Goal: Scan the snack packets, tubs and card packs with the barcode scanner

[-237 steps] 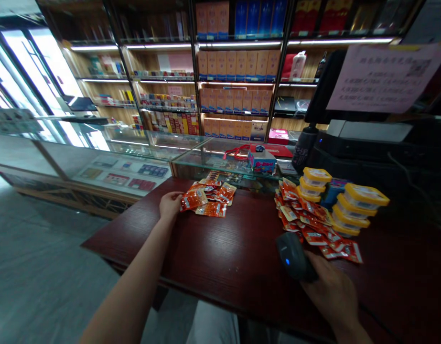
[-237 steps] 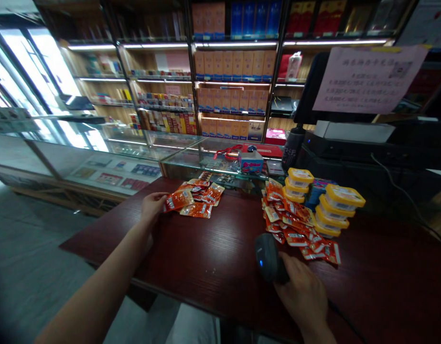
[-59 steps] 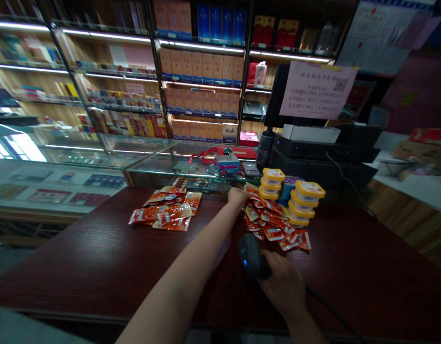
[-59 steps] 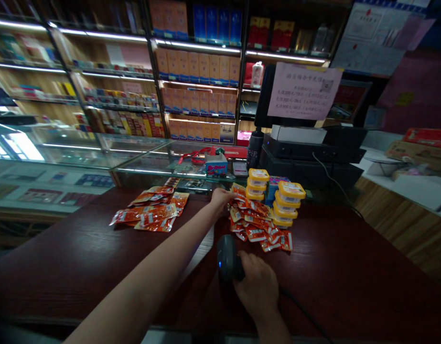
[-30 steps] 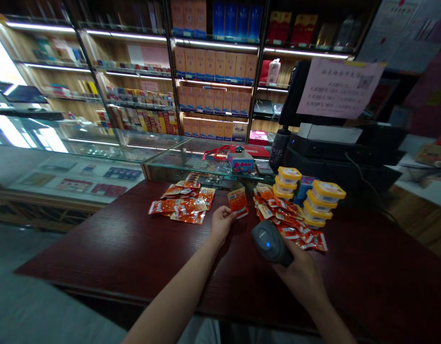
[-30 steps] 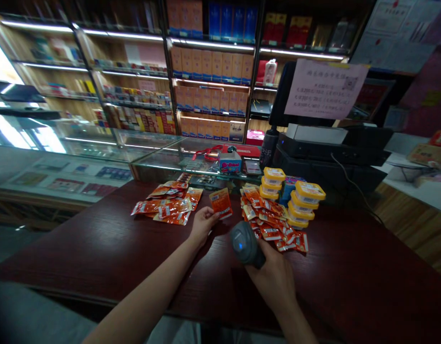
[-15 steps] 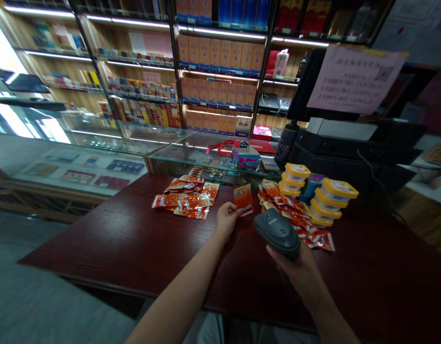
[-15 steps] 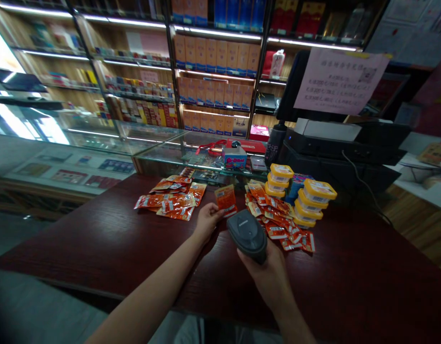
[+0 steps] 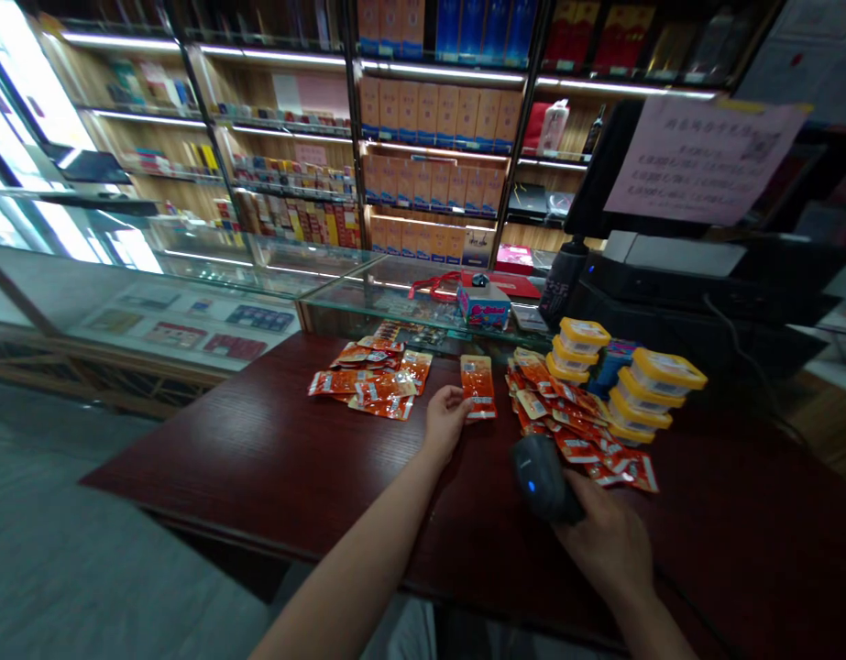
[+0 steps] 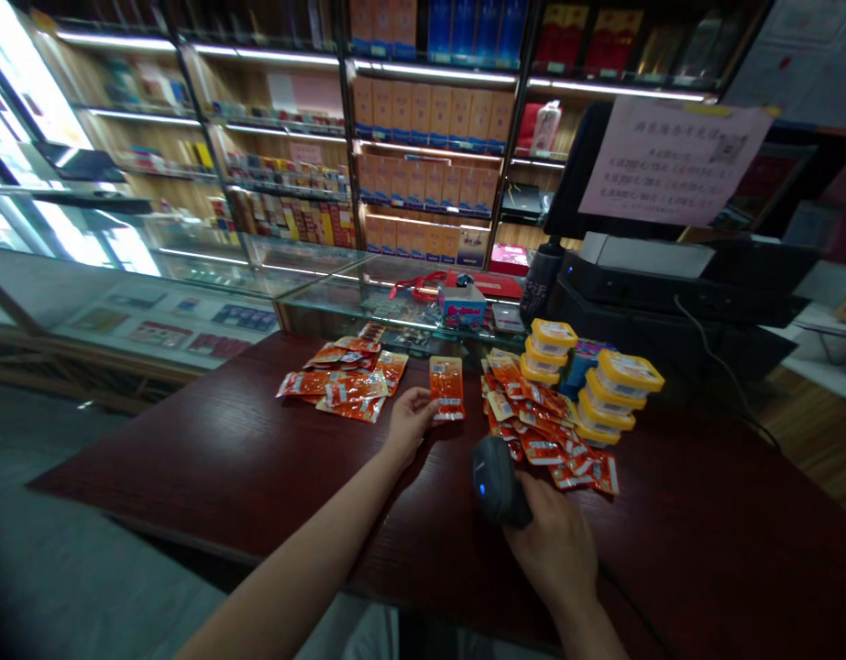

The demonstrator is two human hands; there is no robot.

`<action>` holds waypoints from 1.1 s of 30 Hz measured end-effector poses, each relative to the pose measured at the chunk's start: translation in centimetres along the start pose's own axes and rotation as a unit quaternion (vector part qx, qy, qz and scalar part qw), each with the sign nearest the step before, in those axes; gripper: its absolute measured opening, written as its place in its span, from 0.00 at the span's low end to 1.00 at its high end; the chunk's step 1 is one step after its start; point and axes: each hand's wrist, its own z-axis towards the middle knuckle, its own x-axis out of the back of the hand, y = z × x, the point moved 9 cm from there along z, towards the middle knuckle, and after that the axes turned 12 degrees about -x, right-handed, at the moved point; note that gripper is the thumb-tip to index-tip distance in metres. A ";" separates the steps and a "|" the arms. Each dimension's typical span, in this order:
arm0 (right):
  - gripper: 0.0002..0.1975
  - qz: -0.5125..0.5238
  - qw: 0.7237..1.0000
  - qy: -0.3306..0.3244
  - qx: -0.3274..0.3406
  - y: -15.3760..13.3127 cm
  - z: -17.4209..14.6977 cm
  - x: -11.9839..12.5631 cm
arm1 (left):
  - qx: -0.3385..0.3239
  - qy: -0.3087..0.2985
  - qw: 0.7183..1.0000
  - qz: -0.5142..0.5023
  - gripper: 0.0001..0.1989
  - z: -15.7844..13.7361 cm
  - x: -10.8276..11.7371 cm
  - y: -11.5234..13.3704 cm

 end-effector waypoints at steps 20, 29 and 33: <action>0.15 0.010 0.999 -0.004 0.040 0.4 -1.2 -1.4 | -0.029 0.198 0.874 0.443 0.11 8.2 20.0 12.4; 0.15 -0.004 0.999 0.001 0.033 0.2 -1.2 -1.3 | 0.008 0.090 0.719 0.689 0.17 8.8 20.6 15.1; 0.16 -0.009 0.999 0.004 0.038 0.1 -1.3 -1.2 | -0.055 -0.032 0.668 0.741 0.21 8.6 17.9 14.5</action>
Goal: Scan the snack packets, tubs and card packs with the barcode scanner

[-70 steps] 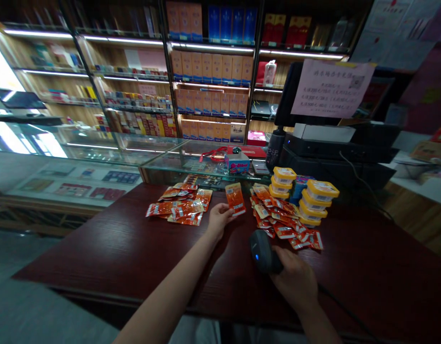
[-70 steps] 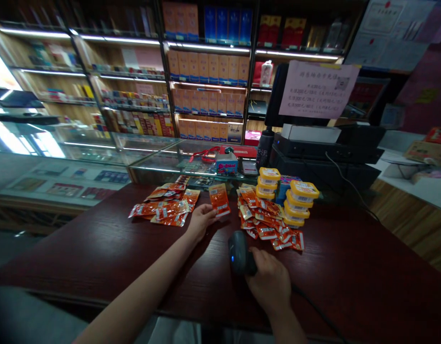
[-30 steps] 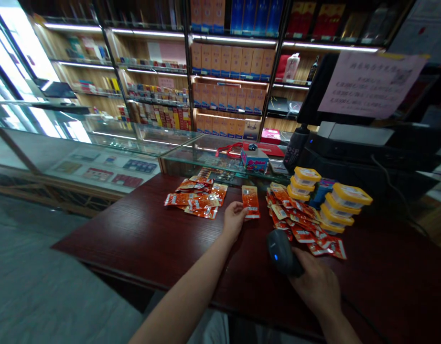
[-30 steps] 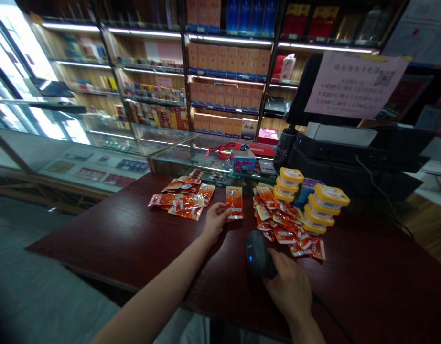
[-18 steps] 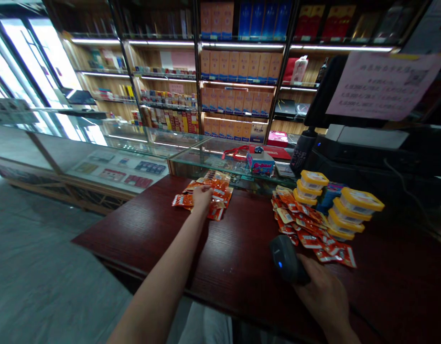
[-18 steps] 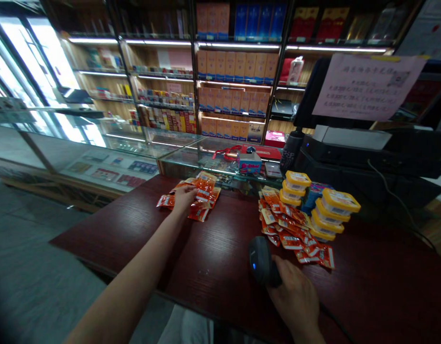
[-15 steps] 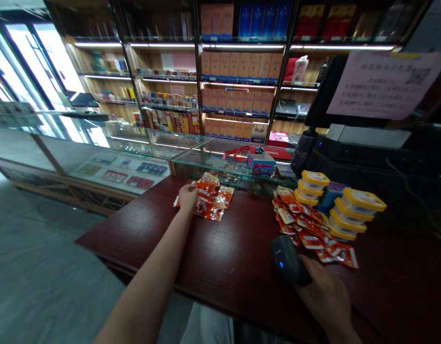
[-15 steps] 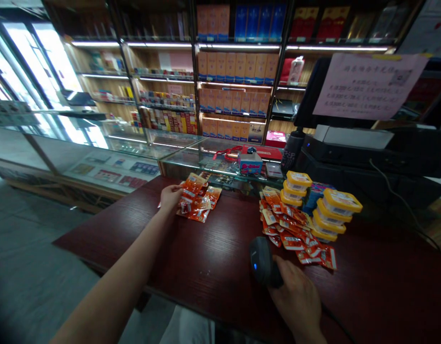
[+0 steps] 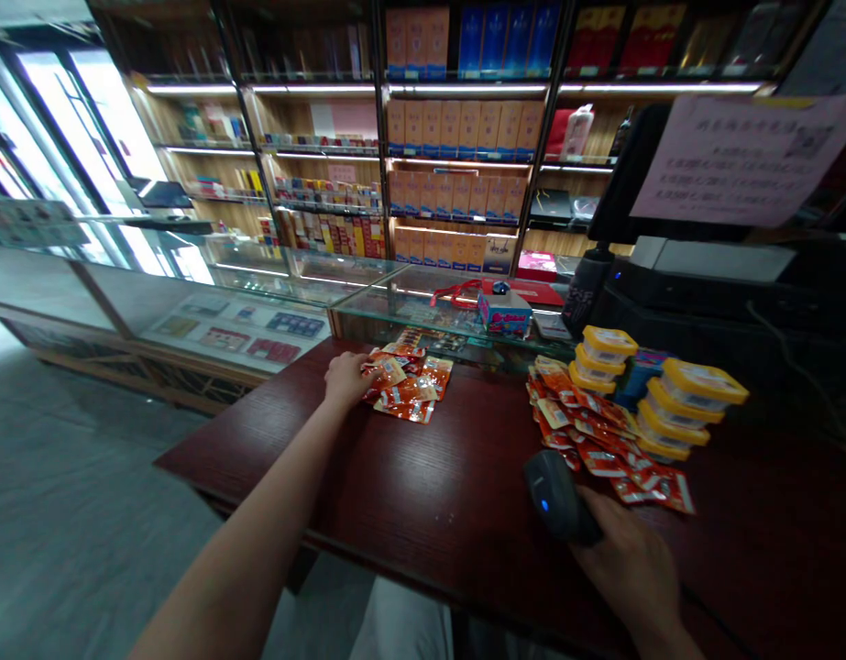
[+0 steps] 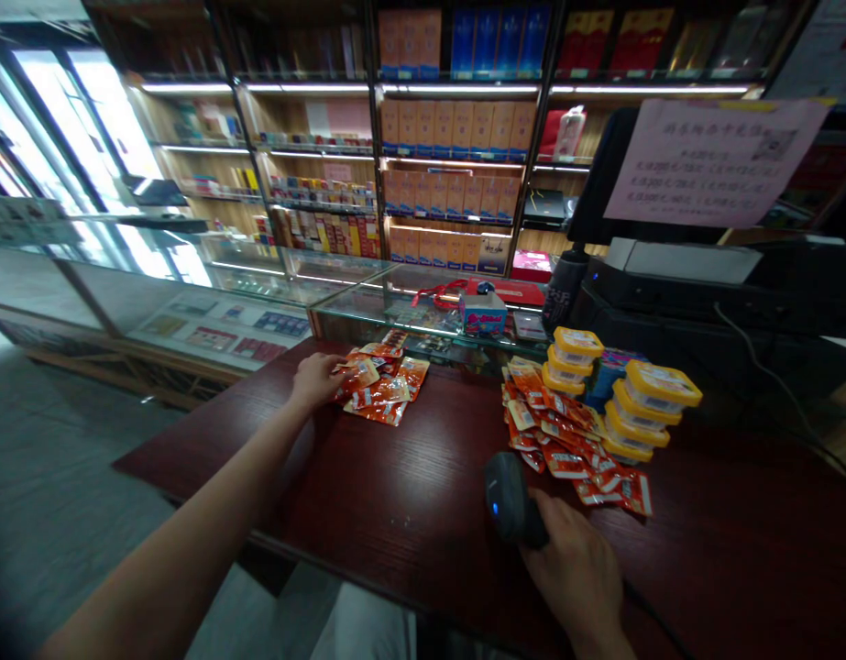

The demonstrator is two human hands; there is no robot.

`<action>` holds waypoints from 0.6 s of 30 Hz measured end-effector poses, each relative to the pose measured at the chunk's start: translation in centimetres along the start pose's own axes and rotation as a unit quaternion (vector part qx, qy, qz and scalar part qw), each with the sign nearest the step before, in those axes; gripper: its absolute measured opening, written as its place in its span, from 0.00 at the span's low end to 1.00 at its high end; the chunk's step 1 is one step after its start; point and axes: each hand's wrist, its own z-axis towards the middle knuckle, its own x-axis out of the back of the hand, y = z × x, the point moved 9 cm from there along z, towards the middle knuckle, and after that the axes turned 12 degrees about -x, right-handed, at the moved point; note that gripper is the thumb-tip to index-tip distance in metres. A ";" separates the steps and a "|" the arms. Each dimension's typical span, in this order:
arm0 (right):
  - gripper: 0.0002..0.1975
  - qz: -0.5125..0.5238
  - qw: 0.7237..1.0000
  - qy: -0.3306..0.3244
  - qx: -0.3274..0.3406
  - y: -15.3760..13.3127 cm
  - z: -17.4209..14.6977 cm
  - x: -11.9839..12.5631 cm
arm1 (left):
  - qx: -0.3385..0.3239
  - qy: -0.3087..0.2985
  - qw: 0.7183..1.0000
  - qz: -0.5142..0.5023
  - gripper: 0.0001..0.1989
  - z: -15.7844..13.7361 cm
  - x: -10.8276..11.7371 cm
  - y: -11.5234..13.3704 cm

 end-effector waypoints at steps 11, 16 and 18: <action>0.16 0.007 1.000 -0.005 0.002 -0.2 0.1 0.2 | -0.142 -0.122 0.980 -0.072 0.15 -1.3 -1.5 2.6; 0.15 -0.003 1.000 -0.001 0.003 -0.2 0.0 0.2 | -0.116 -0.108 0.981 -0.110 0.11 -1.5 -1.3 2.9; 0.16 -0.003 1.000 -0.004 0.001 -0.1 0.1 0.1 | -0.131 -0.092 0.981 -0.109 0.11 -1.4 -1.2 3.6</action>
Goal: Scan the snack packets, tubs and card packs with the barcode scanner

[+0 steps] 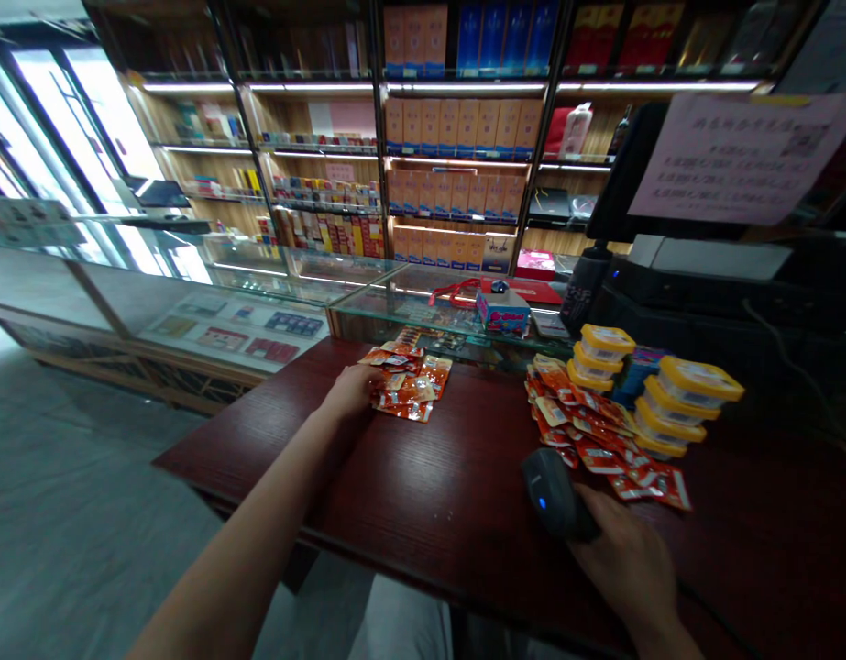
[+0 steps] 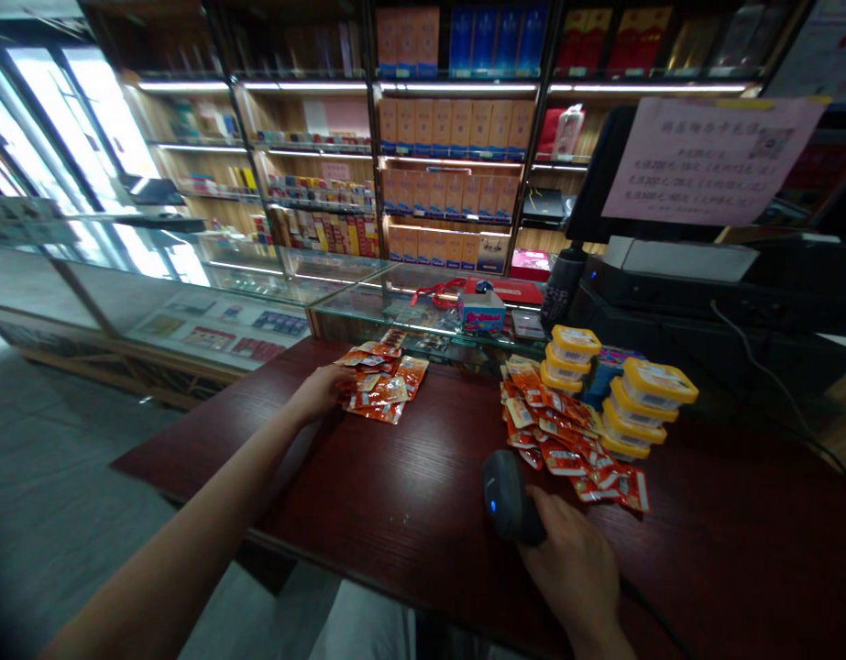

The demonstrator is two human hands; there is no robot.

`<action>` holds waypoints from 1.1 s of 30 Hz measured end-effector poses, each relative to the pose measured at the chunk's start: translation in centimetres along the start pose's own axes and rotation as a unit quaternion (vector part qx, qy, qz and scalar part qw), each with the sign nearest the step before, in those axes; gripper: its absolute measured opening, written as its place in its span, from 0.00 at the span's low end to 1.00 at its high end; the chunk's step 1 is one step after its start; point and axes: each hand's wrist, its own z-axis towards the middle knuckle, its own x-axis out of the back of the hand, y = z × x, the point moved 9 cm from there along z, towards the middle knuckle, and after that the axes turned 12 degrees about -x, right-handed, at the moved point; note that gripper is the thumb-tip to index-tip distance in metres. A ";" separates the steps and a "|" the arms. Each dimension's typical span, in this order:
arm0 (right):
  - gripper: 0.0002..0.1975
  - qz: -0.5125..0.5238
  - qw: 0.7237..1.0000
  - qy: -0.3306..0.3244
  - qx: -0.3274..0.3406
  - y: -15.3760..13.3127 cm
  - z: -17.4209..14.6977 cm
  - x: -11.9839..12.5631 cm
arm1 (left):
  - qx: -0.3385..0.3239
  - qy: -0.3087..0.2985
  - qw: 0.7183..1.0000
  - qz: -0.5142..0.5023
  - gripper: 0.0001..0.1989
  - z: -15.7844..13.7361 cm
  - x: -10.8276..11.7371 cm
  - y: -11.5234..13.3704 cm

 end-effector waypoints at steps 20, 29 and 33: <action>0.16 0.028 0.999 -0.003 -0.032 0.1 0.6 0.2 | -0.070 0.099 0.922 -0.368 0.06 8.2 -12.5 18.9; 0.18 0.036 0.998 -0.014 -0.041 0.3 0.9 0.0 | 0.131 0.050 0.857 -0.497 0.17 11.4 -19.2 21.9; 0.18 0.046 0.997 -0.015 -0.053 0.4 1.0 0.2 | 0.146 0.047 0.843 -0.515 0.14 11.1 -18.6 22.0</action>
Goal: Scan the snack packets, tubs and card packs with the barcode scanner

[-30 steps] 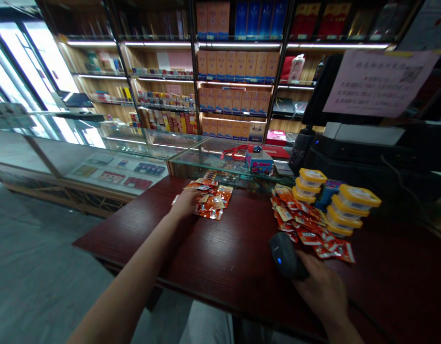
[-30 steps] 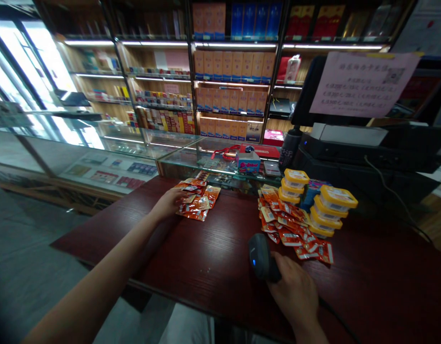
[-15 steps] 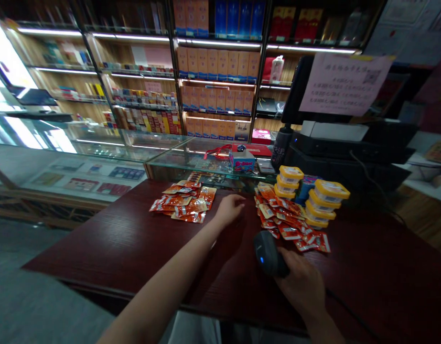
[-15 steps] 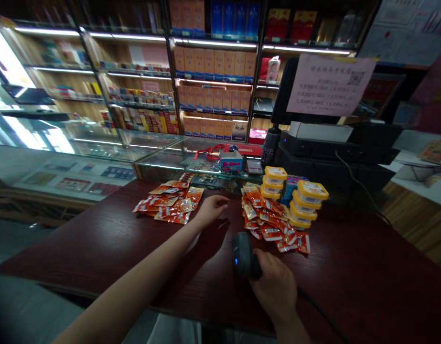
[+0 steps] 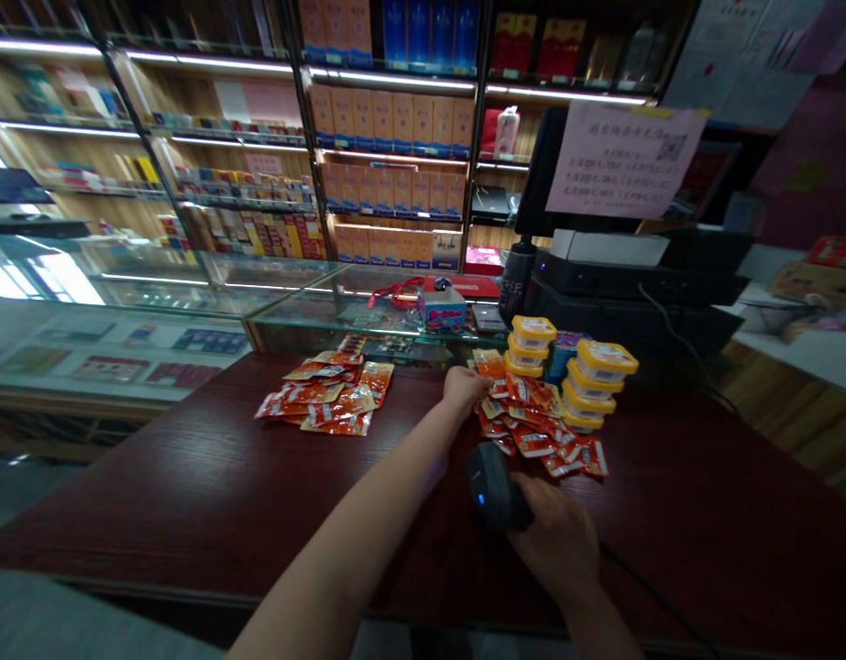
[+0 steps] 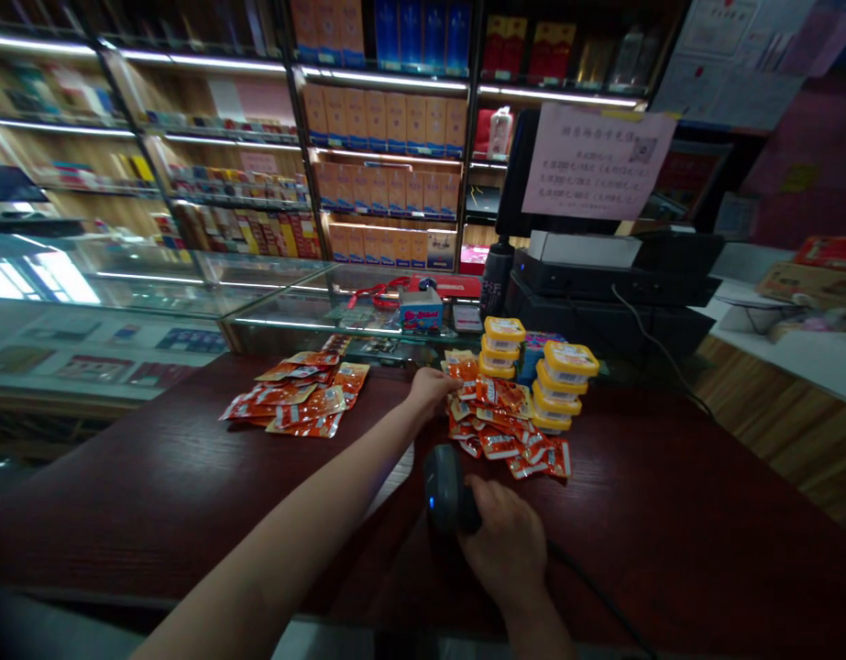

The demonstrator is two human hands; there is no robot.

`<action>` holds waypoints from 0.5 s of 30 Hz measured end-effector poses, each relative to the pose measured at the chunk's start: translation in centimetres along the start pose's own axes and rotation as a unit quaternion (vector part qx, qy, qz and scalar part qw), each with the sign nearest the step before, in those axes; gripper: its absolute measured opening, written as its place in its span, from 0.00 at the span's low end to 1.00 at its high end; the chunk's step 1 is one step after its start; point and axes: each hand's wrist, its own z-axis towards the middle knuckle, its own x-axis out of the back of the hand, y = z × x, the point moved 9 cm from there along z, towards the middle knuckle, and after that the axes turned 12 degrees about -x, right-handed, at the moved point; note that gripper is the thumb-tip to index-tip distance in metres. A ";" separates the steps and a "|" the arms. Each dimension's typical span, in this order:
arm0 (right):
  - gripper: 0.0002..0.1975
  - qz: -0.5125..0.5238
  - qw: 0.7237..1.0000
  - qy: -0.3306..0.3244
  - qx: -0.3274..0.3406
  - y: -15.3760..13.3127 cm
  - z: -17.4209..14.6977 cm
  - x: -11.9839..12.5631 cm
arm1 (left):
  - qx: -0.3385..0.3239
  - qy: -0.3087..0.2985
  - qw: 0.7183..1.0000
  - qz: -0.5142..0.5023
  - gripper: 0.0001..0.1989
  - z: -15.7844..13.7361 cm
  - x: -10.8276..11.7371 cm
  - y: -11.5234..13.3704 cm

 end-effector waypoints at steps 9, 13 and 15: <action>0.16 0.008 1.000 -0.020 -0.007 0.2 0.1 -0.4 | -0.081 0.027 0.993 -0.082 0.14 -4.7 7.7 0.0; 0.17 0.029 0.999 -0.040 -0.006 -0.3 0.4 -0.2 | -0.075 0.015 0.993 -0.095 0.15 -6.3 9.1 -2.2; 0.18 0.057 0.997 -0.051 -0.031 -0.6 0.9 0.3 | -0.085 0.011 0.991 -0.098 0.15 -6.6 9.3 -2.7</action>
